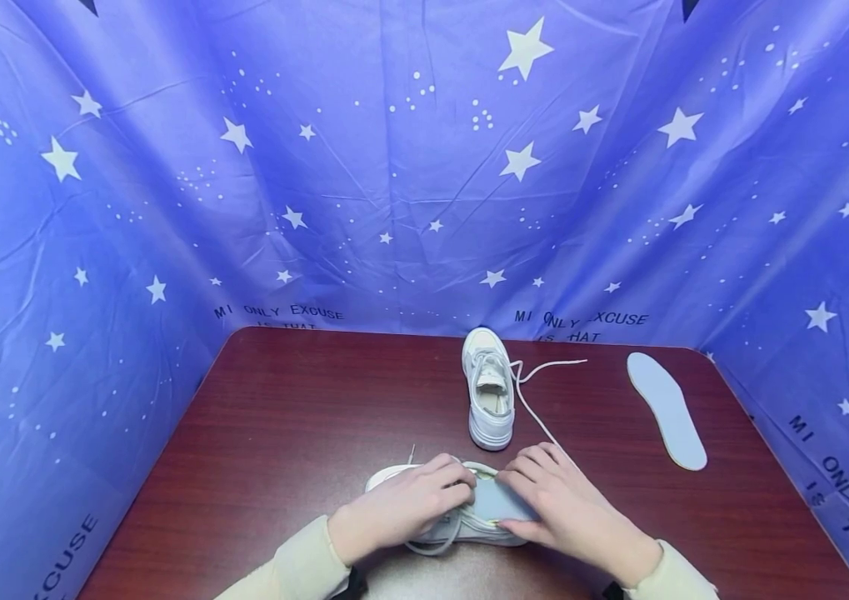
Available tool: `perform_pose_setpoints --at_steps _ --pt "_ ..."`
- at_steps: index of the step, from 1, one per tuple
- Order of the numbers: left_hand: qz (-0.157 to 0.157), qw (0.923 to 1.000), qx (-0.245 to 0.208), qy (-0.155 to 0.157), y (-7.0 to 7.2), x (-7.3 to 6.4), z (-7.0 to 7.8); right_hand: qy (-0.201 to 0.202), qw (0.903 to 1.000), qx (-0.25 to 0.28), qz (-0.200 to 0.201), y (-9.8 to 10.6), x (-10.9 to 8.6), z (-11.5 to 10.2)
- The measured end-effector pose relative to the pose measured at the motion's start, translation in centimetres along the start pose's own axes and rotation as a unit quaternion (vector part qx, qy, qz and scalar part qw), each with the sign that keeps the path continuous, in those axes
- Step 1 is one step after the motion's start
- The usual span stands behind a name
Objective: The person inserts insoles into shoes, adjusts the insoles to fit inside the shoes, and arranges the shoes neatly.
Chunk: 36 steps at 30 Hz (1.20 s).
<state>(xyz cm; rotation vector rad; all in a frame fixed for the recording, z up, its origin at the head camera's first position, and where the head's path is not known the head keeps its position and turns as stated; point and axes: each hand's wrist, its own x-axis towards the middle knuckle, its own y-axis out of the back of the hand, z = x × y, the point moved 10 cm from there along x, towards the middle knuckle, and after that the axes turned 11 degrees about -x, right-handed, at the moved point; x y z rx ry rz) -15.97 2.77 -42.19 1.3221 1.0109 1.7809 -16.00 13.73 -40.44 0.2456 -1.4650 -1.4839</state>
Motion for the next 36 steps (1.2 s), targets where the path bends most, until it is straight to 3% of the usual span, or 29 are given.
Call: perform_pose_setpoints --at_steps 13,28,36 --pt "0.007 1.0000 0.007 -0.001 0.0 -0.2 0.0 -0.038 0.9979 -0.002 -0.053 0.7 -1.2 2.3" --pt "0.005 0.9999 0.012 0.001 0.3 -0.2 0.0 -0.037 0.9951 0.000 -0.091 0.6 -2.2 3.3" --pt "0.006 1.0000 -0.005 0.005 0.4 -0.3 -0.1 -0.028 0.9973 0.034 -0.059 0.9 -2.1 3.2"
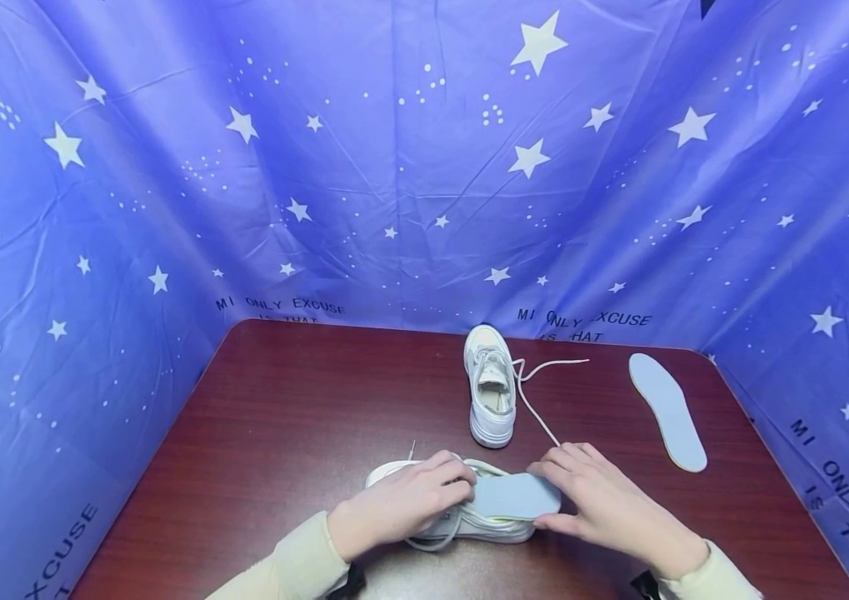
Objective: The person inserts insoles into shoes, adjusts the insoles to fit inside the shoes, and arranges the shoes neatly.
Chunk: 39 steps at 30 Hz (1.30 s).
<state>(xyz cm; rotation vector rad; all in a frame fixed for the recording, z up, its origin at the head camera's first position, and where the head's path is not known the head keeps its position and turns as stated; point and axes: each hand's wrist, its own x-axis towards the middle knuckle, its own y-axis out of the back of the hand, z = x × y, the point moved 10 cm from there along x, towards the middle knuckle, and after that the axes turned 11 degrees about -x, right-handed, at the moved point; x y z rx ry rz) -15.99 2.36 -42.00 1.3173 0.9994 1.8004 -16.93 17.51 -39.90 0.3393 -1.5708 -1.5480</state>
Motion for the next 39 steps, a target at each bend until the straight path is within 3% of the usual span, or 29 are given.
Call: perform_pose_setpoints --at_steps 10,22,39 --pt "0.007 0.9998 0.016 -0.008 0.0 -0.1 0.1 0.020 0.9976 0.041 0.053 0.5 0.2 -0.4" --pt "0.004 1.0000 0.003 0.000 0.0 -0.1 -0.1 0.024 0.9964 0.059 0.056 -0.2 0.4 -1.0" --pt "0.005 0.9998 0.018 -0.009 0.0 0.0 0.1 0.033 0.9958 0.052 0.067 -1.0 0.7 -2.0"
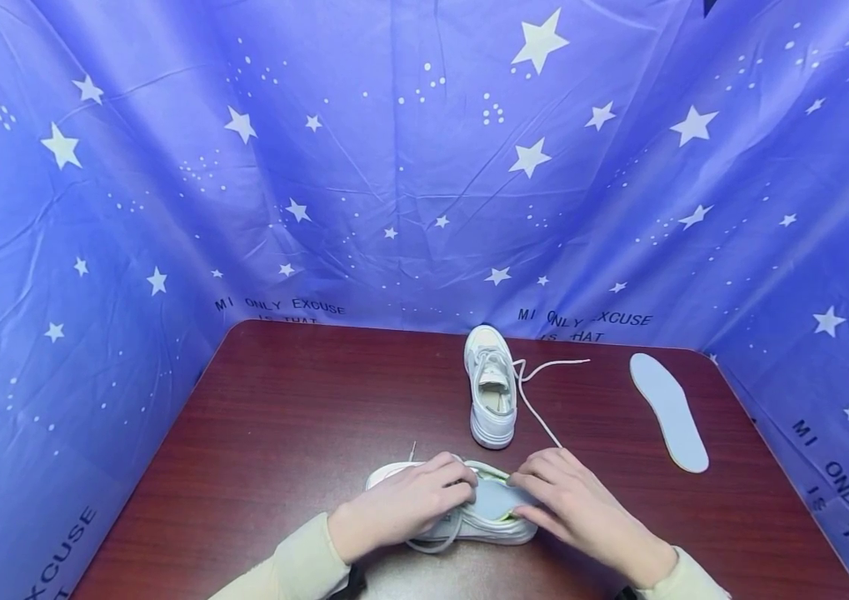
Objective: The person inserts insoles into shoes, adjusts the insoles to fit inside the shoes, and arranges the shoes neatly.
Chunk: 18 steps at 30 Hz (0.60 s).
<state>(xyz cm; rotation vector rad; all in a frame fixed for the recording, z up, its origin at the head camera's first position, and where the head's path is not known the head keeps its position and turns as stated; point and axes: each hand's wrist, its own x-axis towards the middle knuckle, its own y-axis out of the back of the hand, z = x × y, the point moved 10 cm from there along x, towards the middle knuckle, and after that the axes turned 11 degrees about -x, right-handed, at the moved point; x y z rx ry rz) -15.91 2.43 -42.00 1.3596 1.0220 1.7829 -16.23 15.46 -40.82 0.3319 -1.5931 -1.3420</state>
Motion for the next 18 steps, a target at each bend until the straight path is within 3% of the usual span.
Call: perform_pose_setpoints --at_steps 18 --pt "-0.008 0.9999 -0.010 0.009 -0.11 -0.07 -0.13 -0.014 0.9999 0.002 -0.002 -0.91 0.38 -0.54"
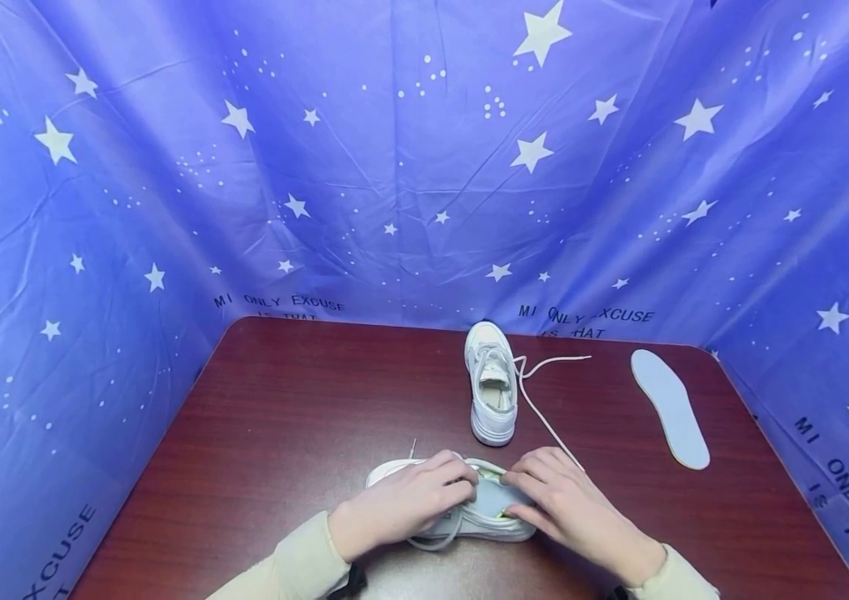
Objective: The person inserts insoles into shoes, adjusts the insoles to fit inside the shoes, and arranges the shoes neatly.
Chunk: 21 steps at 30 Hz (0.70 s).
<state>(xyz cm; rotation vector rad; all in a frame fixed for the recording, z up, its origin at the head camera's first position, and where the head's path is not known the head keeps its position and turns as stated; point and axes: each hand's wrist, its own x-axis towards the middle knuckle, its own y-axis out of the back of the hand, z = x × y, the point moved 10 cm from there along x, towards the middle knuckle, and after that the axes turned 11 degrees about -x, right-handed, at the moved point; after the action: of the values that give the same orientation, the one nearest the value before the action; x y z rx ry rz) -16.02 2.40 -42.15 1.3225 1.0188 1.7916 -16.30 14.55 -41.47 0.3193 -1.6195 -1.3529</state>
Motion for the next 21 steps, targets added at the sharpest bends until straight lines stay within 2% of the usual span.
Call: perform_pose_setpoints --at_steps 9,15,21 --pt "0.003 0.9999 -0.014 0.003 0.1 0.0 0.0 -0.013 0.9997 0.021 -0.002 -0.4 0.2 0.2" --pt "-0.003 0.9997 -0.025 0.009 -0.2 0.0 -0.1 0.004 0.9998 -0.004 0.021 -0.1 0.6 -0.2" --pt "-0.002 0.9998 -0.016 0.010 -0.2 0.0 -0.1 -0.026 0.9984 -0.043 -0.027 -0.7 1.0 -0.1"
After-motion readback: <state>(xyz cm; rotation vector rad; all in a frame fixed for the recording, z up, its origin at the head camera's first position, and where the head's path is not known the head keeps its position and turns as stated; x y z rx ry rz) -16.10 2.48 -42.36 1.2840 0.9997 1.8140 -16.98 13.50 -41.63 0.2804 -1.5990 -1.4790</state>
